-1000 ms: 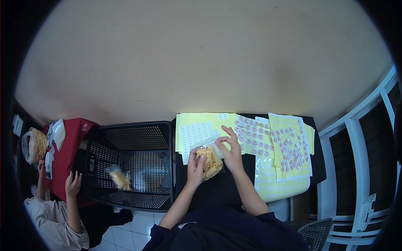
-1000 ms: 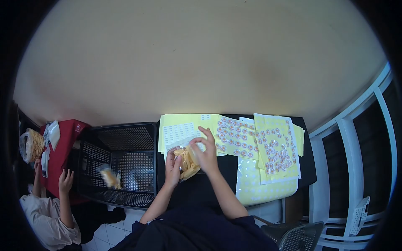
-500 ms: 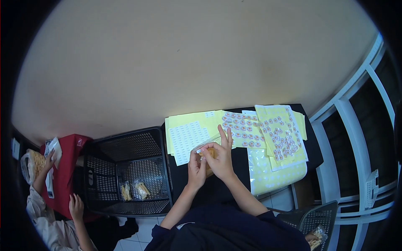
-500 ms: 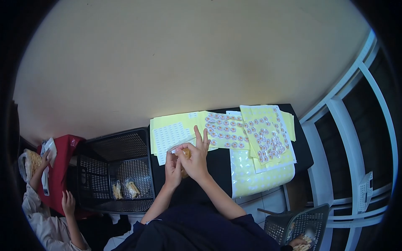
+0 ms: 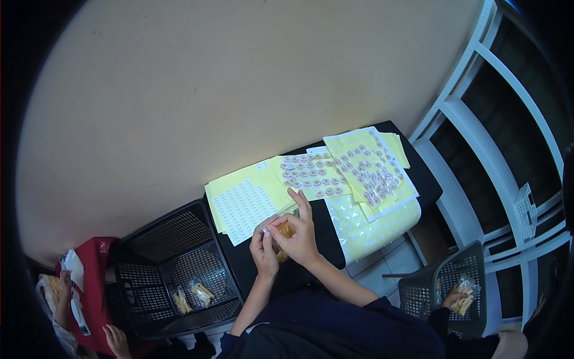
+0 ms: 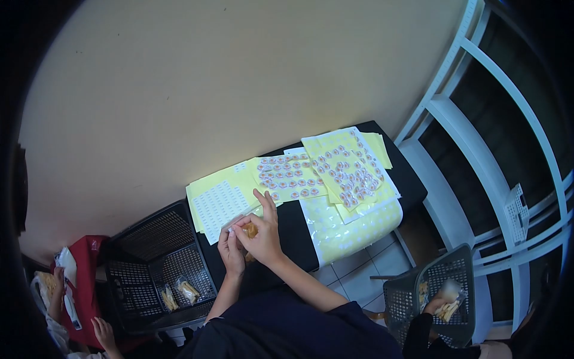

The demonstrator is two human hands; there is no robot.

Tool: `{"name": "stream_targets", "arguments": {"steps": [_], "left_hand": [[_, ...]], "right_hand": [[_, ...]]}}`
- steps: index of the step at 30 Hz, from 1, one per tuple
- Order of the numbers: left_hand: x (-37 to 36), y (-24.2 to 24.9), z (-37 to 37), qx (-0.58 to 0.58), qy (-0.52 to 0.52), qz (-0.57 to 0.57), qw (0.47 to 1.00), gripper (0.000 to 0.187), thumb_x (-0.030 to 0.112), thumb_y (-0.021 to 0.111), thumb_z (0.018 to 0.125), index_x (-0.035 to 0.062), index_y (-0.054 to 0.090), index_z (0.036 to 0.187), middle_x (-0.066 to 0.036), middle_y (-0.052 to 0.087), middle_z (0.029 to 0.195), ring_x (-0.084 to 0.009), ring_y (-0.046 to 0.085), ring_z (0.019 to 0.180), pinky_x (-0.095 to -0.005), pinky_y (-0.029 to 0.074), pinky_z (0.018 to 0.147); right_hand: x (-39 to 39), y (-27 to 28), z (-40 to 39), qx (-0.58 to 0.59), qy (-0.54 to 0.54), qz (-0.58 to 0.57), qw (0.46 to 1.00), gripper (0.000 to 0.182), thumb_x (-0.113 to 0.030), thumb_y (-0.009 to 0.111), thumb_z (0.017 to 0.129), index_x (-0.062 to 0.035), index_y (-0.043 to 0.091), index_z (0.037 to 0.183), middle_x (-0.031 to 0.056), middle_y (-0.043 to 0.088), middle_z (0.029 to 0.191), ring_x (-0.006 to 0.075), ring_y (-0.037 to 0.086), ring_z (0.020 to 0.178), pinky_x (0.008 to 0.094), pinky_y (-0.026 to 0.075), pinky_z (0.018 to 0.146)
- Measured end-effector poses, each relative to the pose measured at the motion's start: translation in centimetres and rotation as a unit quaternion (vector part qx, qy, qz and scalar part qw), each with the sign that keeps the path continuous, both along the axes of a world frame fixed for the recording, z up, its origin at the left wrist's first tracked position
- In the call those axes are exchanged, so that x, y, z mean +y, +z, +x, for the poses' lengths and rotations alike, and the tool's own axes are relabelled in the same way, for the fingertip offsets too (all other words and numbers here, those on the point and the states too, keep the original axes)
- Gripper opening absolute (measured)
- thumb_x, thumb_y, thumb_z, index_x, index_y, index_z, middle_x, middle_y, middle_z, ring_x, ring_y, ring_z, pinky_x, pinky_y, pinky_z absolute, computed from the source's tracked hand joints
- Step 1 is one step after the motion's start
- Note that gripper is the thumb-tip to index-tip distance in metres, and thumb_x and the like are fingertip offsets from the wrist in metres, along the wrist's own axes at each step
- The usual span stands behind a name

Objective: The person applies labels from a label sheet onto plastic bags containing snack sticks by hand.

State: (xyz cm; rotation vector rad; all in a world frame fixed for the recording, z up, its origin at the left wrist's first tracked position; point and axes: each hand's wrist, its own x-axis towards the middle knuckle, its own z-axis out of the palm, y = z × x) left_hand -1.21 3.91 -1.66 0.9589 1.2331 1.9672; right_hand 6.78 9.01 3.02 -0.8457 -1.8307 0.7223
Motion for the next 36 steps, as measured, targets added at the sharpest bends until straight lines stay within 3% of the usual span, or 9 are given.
{"name": "stream_targets", "arguments": {"steps": [13,20,23,26,28,31,32,34,36], "left_hand": [[-0.9,-0.4,1.6,0.017,-0.009,0.003,1.0,0.025,0.012,0.038,0.09,-0.0057,0.053,0.099,-0.012,0.058,0.094,-0.0146,0.055,0.085,-0.0262,0.044,0.078],[-1.1,1.6,1.7,-0.002,-0.049,-0.021,0.999,0.017,0.007,0.046,0.087,-0.0037,0.057,0.093,-0.007,0.06,0.086,-0.0084,0.054,0.076,-0.0202,0.042,0.07],[-0.9,2.2,1.9,-0.011,-0.053,-0.032,0.998,0.017,0.009,0.047,0.087,-0.0033,0.057,0.092,-0.006,0.06,0.084,-0.0073,0.053,0.074,-0.0194,0.041,0.066],[-0.8,3.1,2.0,-0.032,-0.032,-0.03,0.999,0.019,0.012,0.046,0.088,-0.002,0.058,0.091,-0.002,0.057,0.072,-0.0035,0.048,0.06,-0.0167,0.037,0.054],[-0.8,2.9,1.6,-0.041,-0.058,-0.037,0.997,0.021,0.016,0.045,0.089,-0.0004,0.058,0.088,0.004,0.049,0.061,-0.0006,0.036,0.048,-0.0159,0.027,0.042],[-0.4,3.3,2.0,-0.079,-0.06,-0.022,0.995,0.02,0.016,0.044,0.089,0.0016,0.057,0.084,0.008,0.041,0.055,0.0002,0.025,0.042,-0.0169,0.016,0.038],[-0.4,3.3,2.0,-0.08,-0.06,-0.022,0.995,0.02,0.016,0.044,0.089,0.0016,0.057,0.084,0.008,0.041,0.055,0.0002,0.025,0.042,-0.0169,0.016,0.038],[-0.4,3.3,1.8,-0.07,-0.101,-0.052,0.991,0.025,0.016,0.042,0.09,-0.0035,0.057,0.089,-0.006,0.06,0.084,-0.0068,0.052,0.072,-0.0202,0.041,0.066],[-0.2,3.0,2.0,-0.043,-0.11,-0.051,0.992,0.025,0.017,0.041,0.09,-0.0031,0.056,0.089,-0.006,0.06,0.085,-0.0068,0.052,0.073,-0.0204,0.041,0.067]], "right_hand": [[-2.4,0.5,1.9,0.08,-0.053,-0.009,0.995,0.021,-0.007,0.071,0.062,-0.0035,0.052,0.07,0.0169,0.042,0.117,0.0296,0.046,0.105,0.0385,0.039,0.086],[-2.5,0.5,2.9,0.081,-0.081,-0.003,0.993,0.016,0.0,0.066,0.064,-0.0026,0.053,0.073,0.0146,0.045,0.111,0.0239,0.05,0.095,0.0336,0.042,0.08],[-2.5,0.6,3.4,0.128,-0.073,-0.049,0.988,0.01,0.002,0.061,0.066,-0.001,0.053,0.071,0.0156,0.046,0.11,0.0264,0.052,0.092,0.0344,0.043,0.079],[-2.5,1.3,3.9,0.182,-0.042,-0.086,0.979,0.015,0.004,0.056,0.072,0.0013,0.051,0.086,0.0143,0.046,0.11,0.02,0.054,0.09,0.029,0.045,0.076],[-2.3,1.6,4.6,0.216,-0.014,-0.126,0.968,0.027,0.006,0.053,0.075,0.0035,0.046,0.102,0.0126,0.046,0.11,0.0137,0.054,0.089,0.0248,0.047,0.074],[-1.9,1.7,5.3,0.213,0.018,-0.158,0.964,0.029,0.006,0.054,0.076,0.0034,0.047,0.104,0.0119,0.047,0.109,0.0129,0.055,0.086,0.0243,0.047,0.073],[-1.8,1.5,5.4,0.212,0.018,-0.159,0.964,0.029,0.006,0.054,0.076,0.0034,0.047,0.104,0.0119,0.047,0.109,0.0129,0.055,0.086,0.0243,0.047,0.073],[-1.6,1.0,5.7,0.212,0.02,-0.189,0.959,0.03,0.006,0.055,0.076,0.0035,0.048,0.105,0.0108,0.049,0.106,0.0119,0.056,0.083,0.0233,0.047,0.072],[-1.5,0.7,5.8,0.206,0.024,-0.192,0.959,0.029,0.005,0.056,0.076,0.0036,0.048,0.104,0.01,0.051,0.103,0.0116,0.056,0.083,0.0227,0.047,0.071]]}}
